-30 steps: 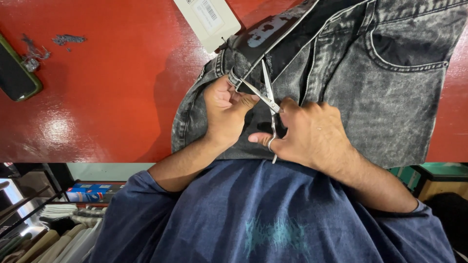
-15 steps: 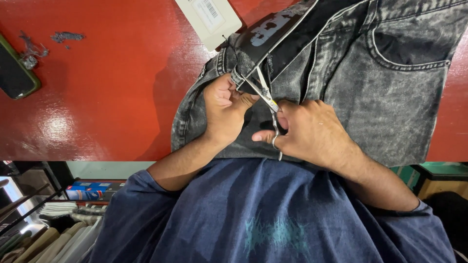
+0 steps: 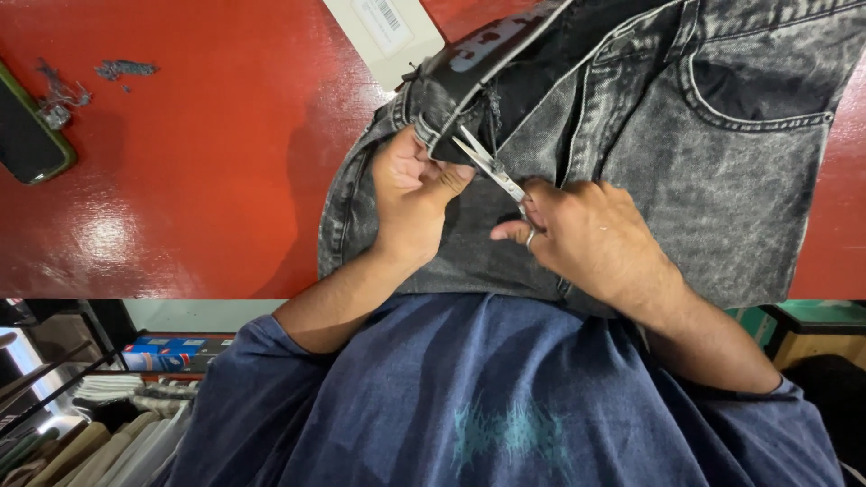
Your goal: The person uses scissors to cut loose threads and excess fabric from the waistband and pocket areas of a pair of grey jeans. The jeans are laid flat on a red table, and the person repeatedly snips threads and adjusts the garment to access different sections.
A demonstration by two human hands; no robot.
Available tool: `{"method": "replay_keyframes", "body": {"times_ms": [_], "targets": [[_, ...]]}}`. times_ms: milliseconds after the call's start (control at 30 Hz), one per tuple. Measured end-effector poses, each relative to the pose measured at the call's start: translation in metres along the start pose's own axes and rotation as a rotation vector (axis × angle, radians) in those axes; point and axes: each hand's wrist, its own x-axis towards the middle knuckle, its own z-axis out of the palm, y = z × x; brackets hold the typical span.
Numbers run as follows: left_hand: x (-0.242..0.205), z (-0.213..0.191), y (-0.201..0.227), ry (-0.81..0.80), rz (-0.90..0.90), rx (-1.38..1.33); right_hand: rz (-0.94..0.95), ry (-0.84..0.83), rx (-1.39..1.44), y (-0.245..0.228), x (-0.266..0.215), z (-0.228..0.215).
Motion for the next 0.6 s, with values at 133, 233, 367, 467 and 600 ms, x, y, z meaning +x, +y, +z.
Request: {"method": "replay_keyframes", "body": {"times_ms": [133, 233, 367, 467, 600], "targets": [[0.002, -0.002, -0.002, 0.057, -0.021, -0.036, -0.006, -0.082, -0.032, 0.011, -0.008, -0.007], [0.003, 0.002, 0.005, 0.016, -0.001, -0.102, 0.005, 0.264, -0.199, 0.039, -0.016, 0.007], [0.006, 0.003, 0.006, 0.023, 0.032, -0.202, 0.101, 0.387, -0.273, 0.036, -0.013, 0.003], [0.011, 0.004, 0.010, 0.183, 0.025, -0.125, 0.139, 0.493, -0.284, 0.026, -0.009, -0.002], [0.018, 0.011, 0.032, 0.100, 0.160, 0.007, 0.153, 0.513, -0.347, 0.026, -0.006, 0.000]]}}
